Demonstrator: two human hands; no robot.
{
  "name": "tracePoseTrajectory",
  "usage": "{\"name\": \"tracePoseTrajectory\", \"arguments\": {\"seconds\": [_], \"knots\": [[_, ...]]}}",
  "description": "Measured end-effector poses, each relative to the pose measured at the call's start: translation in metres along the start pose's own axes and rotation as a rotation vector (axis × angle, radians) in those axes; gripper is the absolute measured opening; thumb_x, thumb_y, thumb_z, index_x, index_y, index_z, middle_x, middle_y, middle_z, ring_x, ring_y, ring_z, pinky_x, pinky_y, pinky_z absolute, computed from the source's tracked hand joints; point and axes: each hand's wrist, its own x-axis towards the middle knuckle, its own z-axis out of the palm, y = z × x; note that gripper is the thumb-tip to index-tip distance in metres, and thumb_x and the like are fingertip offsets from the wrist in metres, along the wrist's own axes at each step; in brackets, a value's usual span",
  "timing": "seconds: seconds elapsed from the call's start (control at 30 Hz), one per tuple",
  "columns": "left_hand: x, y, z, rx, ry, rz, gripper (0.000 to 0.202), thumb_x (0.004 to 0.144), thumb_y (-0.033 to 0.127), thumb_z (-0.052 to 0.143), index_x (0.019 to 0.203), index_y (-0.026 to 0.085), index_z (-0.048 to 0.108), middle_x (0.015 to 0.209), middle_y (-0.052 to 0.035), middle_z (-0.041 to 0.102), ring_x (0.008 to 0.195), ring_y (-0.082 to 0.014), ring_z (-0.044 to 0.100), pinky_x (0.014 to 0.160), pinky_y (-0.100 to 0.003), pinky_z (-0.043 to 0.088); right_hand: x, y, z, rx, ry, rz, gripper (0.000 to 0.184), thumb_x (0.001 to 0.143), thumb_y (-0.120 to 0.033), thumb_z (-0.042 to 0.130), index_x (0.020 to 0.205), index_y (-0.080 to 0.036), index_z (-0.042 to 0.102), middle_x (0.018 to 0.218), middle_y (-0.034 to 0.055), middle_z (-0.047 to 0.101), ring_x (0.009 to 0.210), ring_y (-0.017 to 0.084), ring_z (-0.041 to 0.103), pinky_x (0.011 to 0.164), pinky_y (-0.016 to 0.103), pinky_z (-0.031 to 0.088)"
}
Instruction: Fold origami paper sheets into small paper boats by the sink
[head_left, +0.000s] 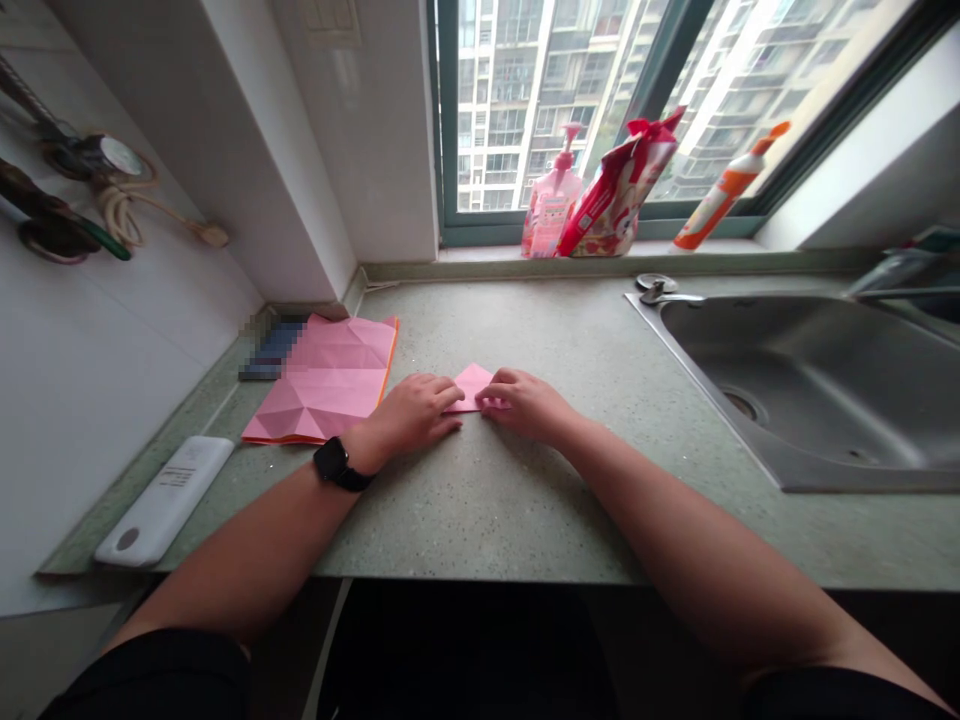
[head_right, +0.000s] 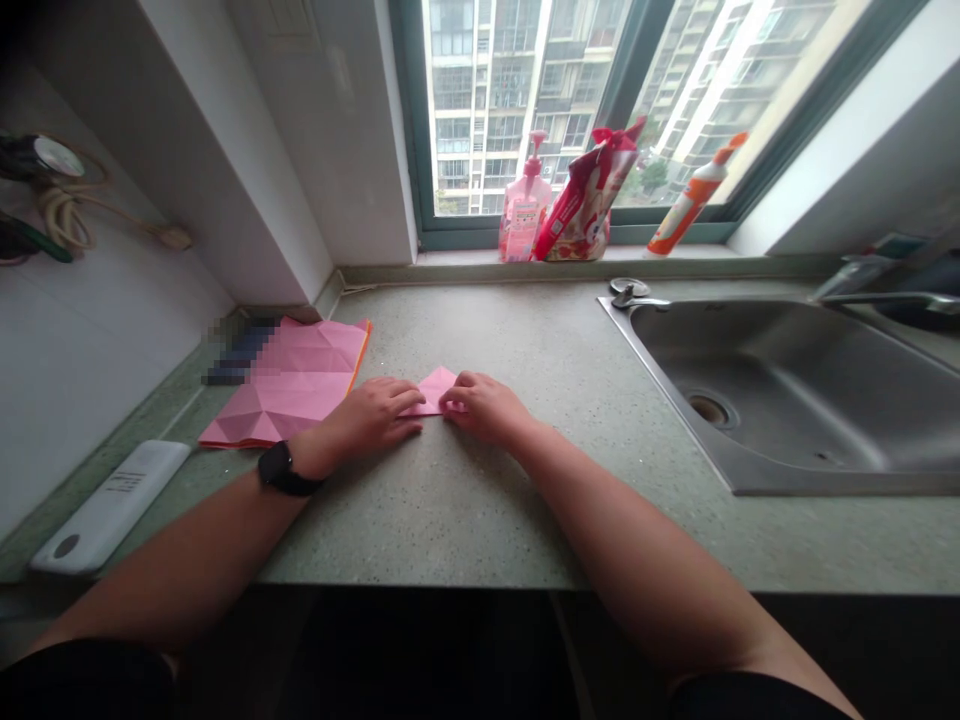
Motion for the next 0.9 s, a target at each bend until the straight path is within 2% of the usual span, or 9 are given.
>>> {"name": "tracePoseTrajectory", "arguments": {"seconds": [0.1, 0.3, 0.47, 0.6, 0.73, 0.9], "knots": [[-0.005, -0.005, 0.008, -0.045, 0.001, -0.023, 0.017, 0.104, 0.032, 0.071, 0.116, 0.021, 0.073, 0.114, -0.0092, 0.075, 0.105, -0.0268, 0.07, 0.094, -0.04, 0.055, 0.0, 0.0, -0.001, -0.008, -0.007, -0.01, 0.016, 0.104, -0.029, 0.07, 0.109, -0.033, 0.084, 0.112, 0.0064, 0.076, 0.099, 0.022, 0.071, 0.086, 0.034, 0.054], [-0.007, -0.009, 0.006, -0.148, 0.066, -0.063, 0.02, 0.106, 0.021, 0.062, 0.124, 0.019, 0.072, 0.119, -0.0099, 0.075, 0.105, -0.0242, 0.073, 0.092, -0.036, 0.058, -0.001, 0.003, -0.004, -0.04, 0.016, -0.038, 0.014, 0.099, -0.029, 0.077, 0.11, -0.033, 0.083, 0.111, 0.0061, 0.076, 0.101, 0.024, 0.069, 0.093, 0.039, 0.054], [-0.009, -0.008, 0.003, -0.206, 0.139, -0.08, 0.021, 0.108, 0.021, 0.058, 0.122, 0.017, 0.073, 0.118, -0.0105, 0.077, 0.103, -0.0226, 0.074, 0.092, -0.036, 0.061, -0.002, 0.007, -0.007, -0.047, 0.038, -0.049, 0.016, 0.103, -0.028, 0.071, 0.11, -0.032, 0.084, 0.112, 0.0067, 0.078, 0.1, 0.024, 0.071, 0.094, 0.04, 0.054], [-0.012, -0.009, -0.003, -0.217, 0.16, -0.077, 0.022, 0.105, 0.026, 0.066, 0.125, 0.017, 0.072, 0.122, -0.0113, 0.077, 0.106, -0.0246, 0.074, 0.095, -0.039, 0.061, -0.002, 0.009, -0.01, -0.076, 0.064, -0.027, 0.02, 0.102, -0.024, 0.069, 0.109, -0.032, 0.085, 0.112, 0.0062, 0.079, 0.096, 0.023, 0.071, 0.09, 0.039, 0.054], [-0.014, -0.012, -0.011, -0.259, 0.131, -0.027, 0.023, 0.102, 0.031, 0.073, 0.122, 0.019, 0.073, 0.125, -0.0122, 0.076, 0.112, -0.0266, 0.073, 0.098, -0.042, 0.06, -0.002, 0.013, -0.012, -0.113, 0.126, 0.007, 0.024, 0.102, -0.022, 0.066, 0.111, -0.031, 0.086, 0.112, 0.0064, 0.081, 0.095, 0.024, 0.072, 0.09, 0.041, 0.052], [-0.013, -0.013, -0.012, -0.3, 0.088, 0.111, 0.02, 0.097, 0.025, 0.077, 0.117, 0.024, 0.075, 0.139, -0.0109, 0.074, 0.127, -0.0289, 0.069, 0.112, -0.05, 0.055, 0.001, 0.016, -0.012, -0.079, 0.173, 0.034, 0.025, 0.102, -0.02, 0.063, 0.107, -0.03, 0.086, 0.109, 0.0063, 0.083, 0.097, 0.024, 0.074, 0.095, 0.043, 0.052]]}}
